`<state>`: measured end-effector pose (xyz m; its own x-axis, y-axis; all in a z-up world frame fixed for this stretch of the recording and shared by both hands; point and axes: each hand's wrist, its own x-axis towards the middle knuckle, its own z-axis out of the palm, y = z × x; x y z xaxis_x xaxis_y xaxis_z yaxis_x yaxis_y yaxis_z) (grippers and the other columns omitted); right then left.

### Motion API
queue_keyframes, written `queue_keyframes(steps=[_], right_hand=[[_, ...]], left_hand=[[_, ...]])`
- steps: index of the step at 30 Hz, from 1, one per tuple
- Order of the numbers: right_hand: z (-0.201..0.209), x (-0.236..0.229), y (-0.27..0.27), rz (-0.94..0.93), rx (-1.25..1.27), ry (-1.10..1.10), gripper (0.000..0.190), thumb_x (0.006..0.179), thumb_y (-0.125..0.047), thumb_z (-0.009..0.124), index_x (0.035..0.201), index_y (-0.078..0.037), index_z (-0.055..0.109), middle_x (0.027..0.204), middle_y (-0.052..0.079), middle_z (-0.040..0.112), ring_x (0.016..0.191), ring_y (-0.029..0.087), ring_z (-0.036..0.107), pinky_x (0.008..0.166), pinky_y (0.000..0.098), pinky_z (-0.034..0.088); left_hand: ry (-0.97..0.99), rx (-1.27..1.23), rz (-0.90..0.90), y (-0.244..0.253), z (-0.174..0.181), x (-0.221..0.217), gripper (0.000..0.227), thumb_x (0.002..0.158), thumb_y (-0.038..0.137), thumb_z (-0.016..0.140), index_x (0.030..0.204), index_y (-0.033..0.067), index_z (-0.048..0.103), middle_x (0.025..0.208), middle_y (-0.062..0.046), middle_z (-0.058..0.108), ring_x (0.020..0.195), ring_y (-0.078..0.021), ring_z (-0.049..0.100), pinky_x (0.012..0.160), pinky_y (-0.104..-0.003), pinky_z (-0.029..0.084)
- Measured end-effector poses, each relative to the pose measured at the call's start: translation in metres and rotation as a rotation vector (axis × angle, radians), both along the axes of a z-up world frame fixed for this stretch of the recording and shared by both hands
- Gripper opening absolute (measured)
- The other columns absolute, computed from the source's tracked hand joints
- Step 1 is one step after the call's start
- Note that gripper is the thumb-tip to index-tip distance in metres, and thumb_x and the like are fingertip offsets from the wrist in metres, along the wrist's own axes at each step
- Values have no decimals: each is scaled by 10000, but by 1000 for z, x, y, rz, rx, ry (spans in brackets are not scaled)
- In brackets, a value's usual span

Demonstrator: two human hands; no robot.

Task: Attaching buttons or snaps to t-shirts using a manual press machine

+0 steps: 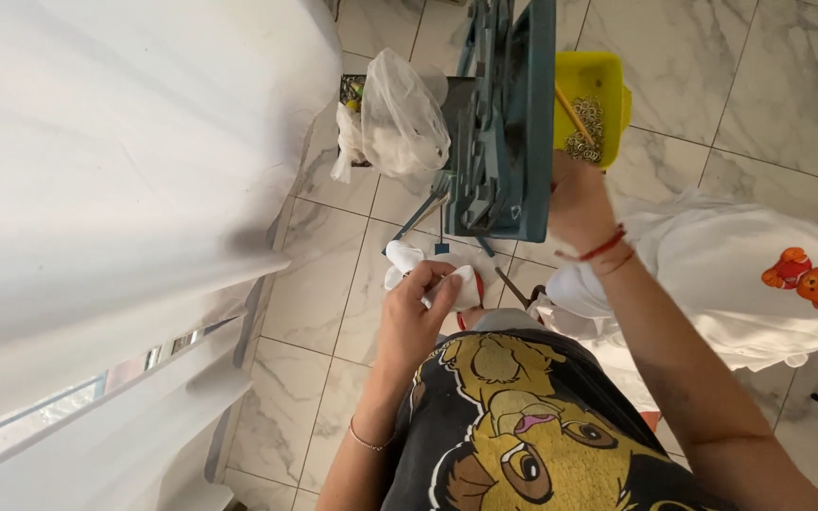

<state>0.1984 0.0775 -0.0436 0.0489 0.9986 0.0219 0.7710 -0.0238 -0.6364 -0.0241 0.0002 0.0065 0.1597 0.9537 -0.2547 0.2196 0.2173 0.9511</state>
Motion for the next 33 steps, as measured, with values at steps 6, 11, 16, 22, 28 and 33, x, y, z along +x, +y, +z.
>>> queue_keyframes(steps=[6,11,16,22,28,33], right_hand=[[6,-61,-17,32,-113,217,65,774,-46,614,835,-38,635,710,123,619,620,240,586,548,303,489],[9,-69,-17,48,-186,373,82,781,-45,602,854,-28,634,713,120,620,621,216,582,561,296,497],[9,-70,-23,69,-273,539,100,788,-44,590,873,-18,633,716,118,621,623,191,578,575,289,505],[12,-60,-52,91,-381,757,124,797,-42,573,898,-5,633,720,115,623,625,159,572,593,280,516],[9,-55,-74,123,-521,1020,161,777,6,573,937,16,596,760,121,625,671,153,604,647,306,535],[12,-52,-75,121,-580,1146,139,776,28,562,912,54,559,763,153,633,649,182,636,595,347,555]], left_hand=[[4,-3,-10,1,1,-5,139,815,125,565,874,6,607,721,-228,606,696,-338,593,672,-399,478],[1,-27,-10,0,3,-7,136,816,119,566,877,4,605,735,-225,612,710,-328,602,686,-402,482],[3,1,-13,-1,4,-10,142,826,127,557,877,2,601,740,-226,608,689,-330,583,661,-398,467],[41,76,-9,-2,2,-10,122,822,148,567,853,33,595,753,-182,621,698,-325,583,651,-391,464],[93,272,-80,-3,6,-8,77,806,118,597,838,56,631,777,-148,589,710,-303,580,625,-371,472],[120,379,-86,-1,14,-7,61,776,124,631,815,123,678,762,-71,575,672,-223,578,584,-307,477]])
